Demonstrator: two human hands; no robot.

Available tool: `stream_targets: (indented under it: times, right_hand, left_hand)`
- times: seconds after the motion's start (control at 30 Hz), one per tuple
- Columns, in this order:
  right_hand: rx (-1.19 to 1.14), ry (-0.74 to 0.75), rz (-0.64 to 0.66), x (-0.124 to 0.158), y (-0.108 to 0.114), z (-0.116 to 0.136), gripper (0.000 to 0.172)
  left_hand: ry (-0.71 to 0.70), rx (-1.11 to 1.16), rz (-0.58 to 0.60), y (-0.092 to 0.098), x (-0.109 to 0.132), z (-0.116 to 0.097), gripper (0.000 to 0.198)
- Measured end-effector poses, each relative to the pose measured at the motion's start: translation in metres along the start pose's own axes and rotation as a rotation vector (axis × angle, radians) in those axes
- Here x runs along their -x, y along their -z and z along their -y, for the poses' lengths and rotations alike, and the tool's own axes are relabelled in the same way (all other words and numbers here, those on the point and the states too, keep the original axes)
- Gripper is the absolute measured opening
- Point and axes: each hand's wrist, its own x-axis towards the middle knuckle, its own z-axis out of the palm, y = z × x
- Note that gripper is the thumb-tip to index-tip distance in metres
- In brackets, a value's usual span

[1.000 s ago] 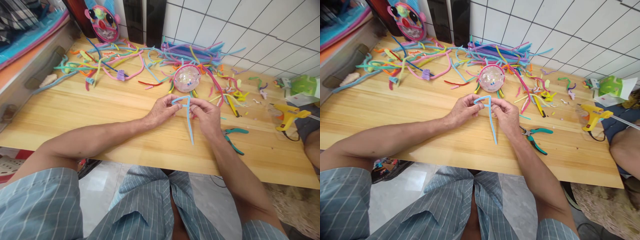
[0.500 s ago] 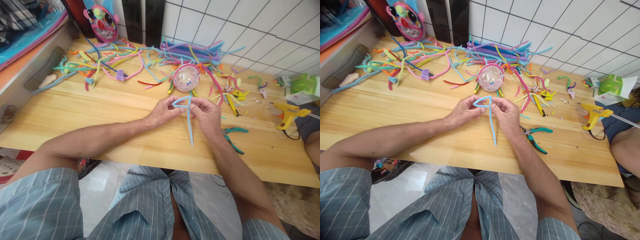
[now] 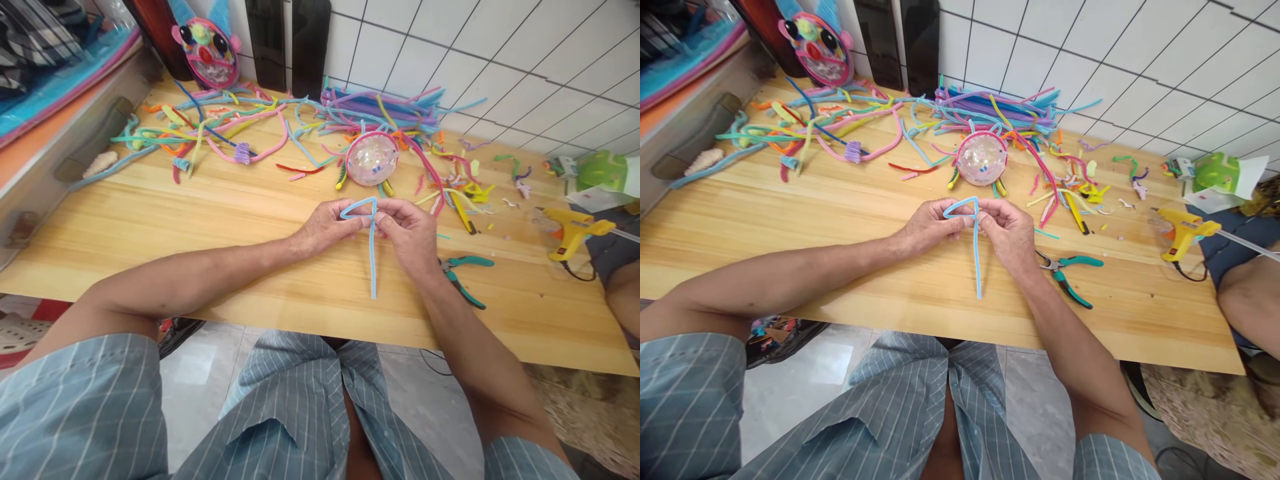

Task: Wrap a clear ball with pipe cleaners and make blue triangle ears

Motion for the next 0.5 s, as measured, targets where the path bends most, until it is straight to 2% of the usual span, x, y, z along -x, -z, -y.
stream_targets:
  times: [0.5]
  right_hand:
    - [0.024,0.006,0.010,0.0041,-0.0024,0.0041,0.017]
  left_hand:
    - [0.027,0.027,-0.042,-0.0011,-0.0005,0.0044,0.037]
